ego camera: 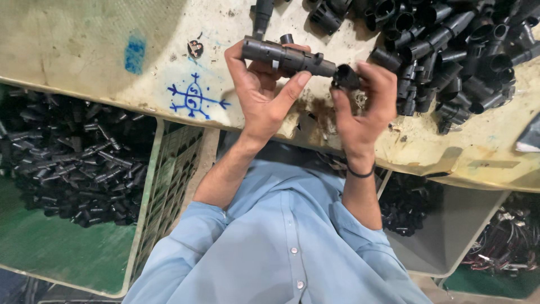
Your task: The person repeatedly picks up small black metal components from a table, aligns them, and presses them together to form longer assemblies. They handle the parts one at a time, occasionally rotating them to check fit, and place the assembled units back on the table.
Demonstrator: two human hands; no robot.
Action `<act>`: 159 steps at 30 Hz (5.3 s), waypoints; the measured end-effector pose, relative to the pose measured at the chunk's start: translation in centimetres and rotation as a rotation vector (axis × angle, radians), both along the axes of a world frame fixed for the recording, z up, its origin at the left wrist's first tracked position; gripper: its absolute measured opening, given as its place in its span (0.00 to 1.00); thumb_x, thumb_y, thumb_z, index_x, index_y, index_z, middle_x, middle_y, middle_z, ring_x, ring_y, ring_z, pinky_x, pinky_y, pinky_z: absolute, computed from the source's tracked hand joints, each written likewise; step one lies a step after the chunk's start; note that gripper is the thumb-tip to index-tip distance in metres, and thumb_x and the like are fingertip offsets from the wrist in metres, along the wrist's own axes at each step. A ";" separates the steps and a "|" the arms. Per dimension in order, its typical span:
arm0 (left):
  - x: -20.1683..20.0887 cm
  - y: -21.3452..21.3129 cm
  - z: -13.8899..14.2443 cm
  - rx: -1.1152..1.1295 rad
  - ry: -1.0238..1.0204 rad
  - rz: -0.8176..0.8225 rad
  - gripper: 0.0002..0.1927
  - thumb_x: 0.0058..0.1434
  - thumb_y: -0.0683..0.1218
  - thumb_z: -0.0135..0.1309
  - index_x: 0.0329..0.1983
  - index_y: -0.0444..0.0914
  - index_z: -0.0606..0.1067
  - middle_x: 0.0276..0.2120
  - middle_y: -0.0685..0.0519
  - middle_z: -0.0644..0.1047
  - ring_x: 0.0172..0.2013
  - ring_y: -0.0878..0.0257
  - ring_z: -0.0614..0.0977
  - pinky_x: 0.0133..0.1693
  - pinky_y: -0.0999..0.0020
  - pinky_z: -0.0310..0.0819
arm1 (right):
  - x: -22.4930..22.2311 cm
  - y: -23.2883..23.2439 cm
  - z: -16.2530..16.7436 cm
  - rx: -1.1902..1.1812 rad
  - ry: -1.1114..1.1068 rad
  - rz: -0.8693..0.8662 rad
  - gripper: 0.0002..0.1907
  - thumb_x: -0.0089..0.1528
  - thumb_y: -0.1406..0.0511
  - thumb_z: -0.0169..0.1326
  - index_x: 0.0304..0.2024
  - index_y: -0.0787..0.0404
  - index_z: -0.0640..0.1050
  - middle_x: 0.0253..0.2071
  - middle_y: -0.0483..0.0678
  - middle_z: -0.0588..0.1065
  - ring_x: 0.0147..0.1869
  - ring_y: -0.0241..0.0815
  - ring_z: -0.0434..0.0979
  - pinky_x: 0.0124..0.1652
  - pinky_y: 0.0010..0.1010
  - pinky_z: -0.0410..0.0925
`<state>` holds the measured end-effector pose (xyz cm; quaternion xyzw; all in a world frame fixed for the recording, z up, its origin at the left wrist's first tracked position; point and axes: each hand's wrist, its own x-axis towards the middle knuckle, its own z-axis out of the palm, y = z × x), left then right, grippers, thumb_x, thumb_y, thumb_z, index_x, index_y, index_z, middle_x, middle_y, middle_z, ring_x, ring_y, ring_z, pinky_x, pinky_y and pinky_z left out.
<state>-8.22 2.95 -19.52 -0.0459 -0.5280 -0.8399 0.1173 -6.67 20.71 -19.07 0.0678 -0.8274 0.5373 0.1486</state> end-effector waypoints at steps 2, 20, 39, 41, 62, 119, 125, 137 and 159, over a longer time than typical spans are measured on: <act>-0.1 -0.1 -0.1 0.032 -0.005 -0.049 0.33 0.68 0.31 0.61 0.62 0.43 0.52 0.52 0.39 0.77 0.55 0.58 0.82 0.59 0.63 0.80 | 0.4 0.5 -0.3 -0.291 0.001 0.019 0.25 0.66 0.73 0.68 0.62 0.65 0.71 0.58 0.49 0.71 0.58 0.36 0.75 0.54 0.26 0.71; 0.1 -0.4 0.6 0.011 0.066 -0.220 0.36 0.67 0.31 0.63 0.63 0.45 0.52 0.52 0.39 0.77 0.54 0.58 0.82 0.58 0.62 0.80 | 2.4 0.7 1.0 -0.259 -0.078 0.039 0.16 0.72 0.66 0.63 0.58 0.70 0.77 0.50 0.53 0.76 0.37 0.35 0.78 0.36 0.20 0.71; 4.9 -4.1 2.0 -0.082 -0.011 -0.077 0.45 0.64 0.30 0.63 0.65 0.52 0.44 0.56 0.39 0.74 0.52 0.52 0.84 0.54 0.57 0.85 | 3.5 -2.7 0.9 -0.691 -0.396 0.252 0.35 0.70 0.55 0.61 0.71 0.64 0.62 0.45 0.50 0.78 0.40 0.30 0.75 0.42 0.20 0.68; 5.7 -6.6 2.7 -0.103 0.092 -0.038 0.42 0.65 0.30 0.63 0.63 0.52 0.47 0.54 0.39 0.75 0.52 0.51 0.84 0.55 0.54 0.86 | 3.0 -3.2 1.4 -0.654 -0.402 0.336 0.33 0.71 0.56 0.60 0.70 0.65 0.63 0.52 0.54 0.79 0.47 0.33 0.76 0.49 0.23 0.70; 5.5 -5.3 2.2 0.138 0.100 -0.405 0.16 0.69 0.39 0.57 0.56 0.46 0.68 0.52 0.36 0.77 0.56 0.44 0.82 0.58 0.46 0.79 | 9.5 0.2 2.7 -0.353 -0.048 0.016 0.20 0.63 0.68 0.72 0.50 0.62 0.74 0.52 0.53 0.76 0.56 0.42 0.80 0.56 0.28 0.74; 6.8 -14.1 3.5 -0.937 -0.097 0.502 0.10 0.69 0.39 0.61 0.53 0.35 0.78 0.47 0.48 0.81 0.46 0.60 0.83 0.51 0.69 0.80 | -3.1 -9.1 5.0 0.626 0.137 0.084 0.24 0.65 0.64 0.63 0.64 0.56 0.75 0.51 0.55 0.70 0.53 0.52 0.71 0.48 0.41 0.68; -4.9 -6.8 4.5 -1.364 0.171 0.241 0.25 0.64 0.51 0.70 0.58 0.36 0.73 0.52 0.42 0.73 0.52 0.41 0.74 0.52 0.49 0.73 | -2.6 -7.0 2.9 0.481 0.055 0.084 0.16 0.72 0.68 0.62 0.60 0.58 0.73 0.50 0.53 0.72 0.54 0.50 0.74 0.52 0.37 0.71; 0.0 -6.4 4.7 -0.771 -0.032 -0.051 0.11 0.65 0.34 0.62 0.47 0.34 0.74 0.54 0.46 0.77 0.43 0.60 0.83 0.42 0.71 0.80 | 6.3 0.3 1.1 -0.943 -0.268 0.014 0.23 0.68 0.71 0.65 0.60 0.58 0.69 0.60 0.58 0.75 0.55 0.42 0.80 0.43 0.28 0.77; 7.3 -2.1 3.2 -0.209 -0.056 -0.563 0.18 0.74 0.35 0.53 0.66 0.38 0.70 0.68 0.41 0.70 0.69 0.56 0.71 0.70 0.63 0.67 | 10.9 2.2 -0.6 -0.684 -0.319 -0.040 0.21 0.64 0.65 0.70 0.52 0.70 0.76 0.50 0.59 0.79 0.45 0.42 0.83 0.43 0.28 0.78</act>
